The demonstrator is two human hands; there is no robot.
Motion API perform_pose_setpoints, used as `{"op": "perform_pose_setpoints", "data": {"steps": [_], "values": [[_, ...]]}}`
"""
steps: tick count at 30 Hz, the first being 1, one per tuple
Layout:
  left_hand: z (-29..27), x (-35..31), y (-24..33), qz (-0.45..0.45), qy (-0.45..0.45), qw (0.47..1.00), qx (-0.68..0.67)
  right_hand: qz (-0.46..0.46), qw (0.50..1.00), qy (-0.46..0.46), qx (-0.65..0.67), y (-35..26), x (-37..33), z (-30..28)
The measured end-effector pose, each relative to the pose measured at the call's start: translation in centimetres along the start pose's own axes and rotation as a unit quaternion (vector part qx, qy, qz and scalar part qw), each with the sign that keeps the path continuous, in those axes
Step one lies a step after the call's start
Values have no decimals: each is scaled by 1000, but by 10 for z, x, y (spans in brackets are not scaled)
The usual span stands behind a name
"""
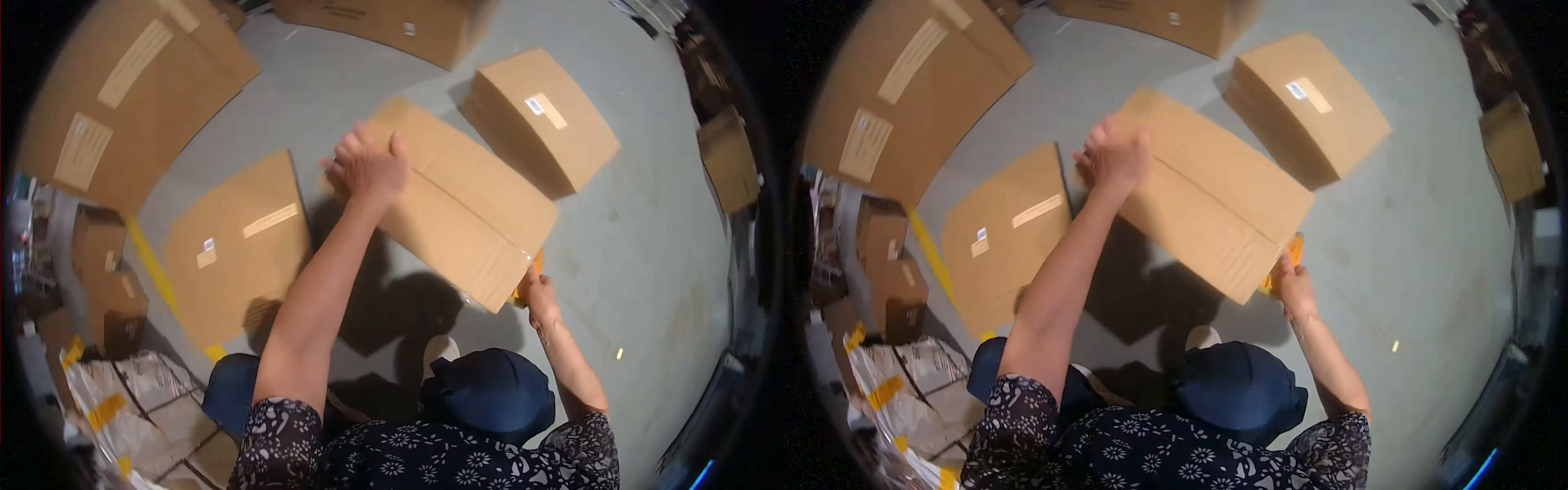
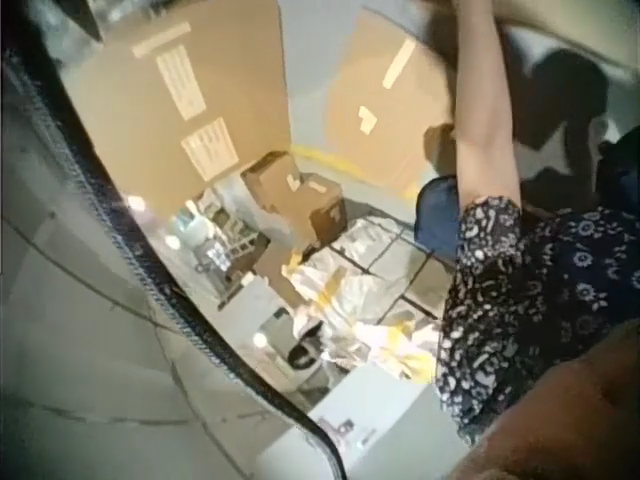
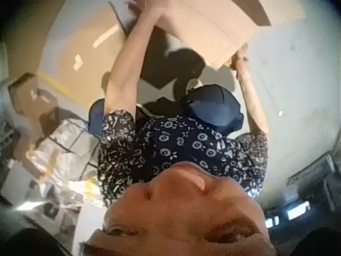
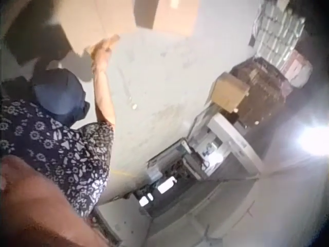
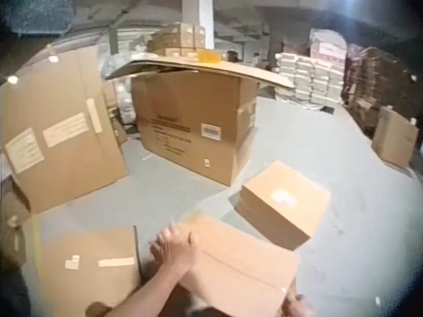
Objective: The person assembles cardboard boxes by hand, then seals them with a tape dispenser for shipping.
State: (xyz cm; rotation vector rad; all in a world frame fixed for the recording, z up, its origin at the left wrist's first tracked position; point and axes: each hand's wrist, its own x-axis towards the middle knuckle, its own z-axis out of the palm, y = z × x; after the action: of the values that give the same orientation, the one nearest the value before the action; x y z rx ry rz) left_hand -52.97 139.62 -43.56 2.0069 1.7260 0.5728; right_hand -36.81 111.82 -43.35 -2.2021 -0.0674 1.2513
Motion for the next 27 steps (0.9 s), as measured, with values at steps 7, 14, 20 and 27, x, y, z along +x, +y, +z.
{"op": "perform_pose_setpoints", "data": {"steps": [7, 14, 20, 27], "values": [[-63, 77, -40, 146, 240, 930, -237, -356, 927, -14, 112, -71, 45, 33], [-117, 45, -260, 4, -35, 997, 65, -378, 909, -137, 104, -98, 34, 82], [-126, -76, -376, 105, -333, 886, 307, -147, 981, -108, 70, -29, 24, 94], [-131, -110, -422, 106, -243, 927, 267, -133, 982, -123, 56, -26, -20, 100]]}}
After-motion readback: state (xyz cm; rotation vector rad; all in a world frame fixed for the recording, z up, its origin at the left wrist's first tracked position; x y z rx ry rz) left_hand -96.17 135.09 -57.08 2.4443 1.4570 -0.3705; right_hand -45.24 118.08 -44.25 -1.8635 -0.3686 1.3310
